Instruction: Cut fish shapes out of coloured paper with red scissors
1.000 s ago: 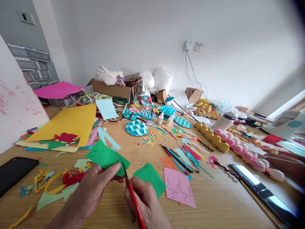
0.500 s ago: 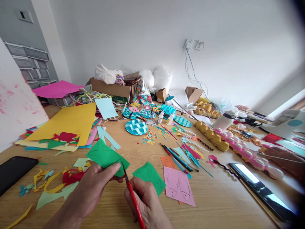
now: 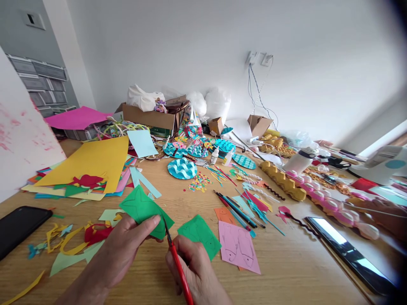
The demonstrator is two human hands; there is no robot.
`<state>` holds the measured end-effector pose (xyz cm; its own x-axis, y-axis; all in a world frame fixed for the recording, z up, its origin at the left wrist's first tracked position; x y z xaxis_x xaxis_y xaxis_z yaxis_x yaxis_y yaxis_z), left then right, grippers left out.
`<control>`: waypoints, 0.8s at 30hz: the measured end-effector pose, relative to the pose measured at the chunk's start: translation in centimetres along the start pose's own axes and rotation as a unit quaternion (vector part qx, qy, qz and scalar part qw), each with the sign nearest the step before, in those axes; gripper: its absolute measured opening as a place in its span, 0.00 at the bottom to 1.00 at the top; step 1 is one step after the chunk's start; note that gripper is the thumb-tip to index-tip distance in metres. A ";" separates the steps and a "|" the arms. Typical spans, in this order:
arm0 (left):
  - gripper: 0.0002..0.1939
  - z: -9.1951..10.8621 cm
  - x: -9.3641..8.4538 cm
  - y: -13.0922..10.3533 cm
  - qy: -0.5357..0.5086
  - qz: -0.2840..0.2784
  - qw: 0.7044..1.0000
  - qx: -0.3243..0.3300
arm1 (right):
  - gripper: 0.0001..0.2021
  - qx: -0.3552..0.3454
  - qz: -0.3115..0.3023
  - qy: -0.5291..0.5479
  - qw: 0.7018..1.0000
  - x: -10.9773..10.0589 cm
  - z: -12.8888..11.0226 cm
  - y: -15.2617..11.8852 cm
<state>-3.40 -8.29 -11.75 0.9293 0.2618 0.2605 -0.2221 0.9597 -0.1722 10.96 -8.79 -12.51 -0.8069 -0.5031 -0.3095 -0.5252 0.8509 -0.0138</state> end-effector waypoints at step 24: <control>0.05 1.0 1.1 -0.5 -0.044 -0.035 0.998 -0.028 | 0.19 -0.013 0.007 -0.043 0.999 -0.3 -0.2 -0.3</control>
<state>-2.51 -8.38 -10.46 0.9120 0.2051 0.3552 -0.1390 0.9693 -0.2027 11.29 -8.91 -12.27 -0.7892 -0.4747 -0.3897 -0.5209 0.8535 0.0153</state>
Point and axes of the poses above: each hand's wrist, its own y-axis towards the middle knuckle, its own x-axis out of the palm, z = x × y, the point moved 6 cm from there along y, towards the middle knuckle, and after that the axes turned 4 degrees about -y, right-handed, at the moved point
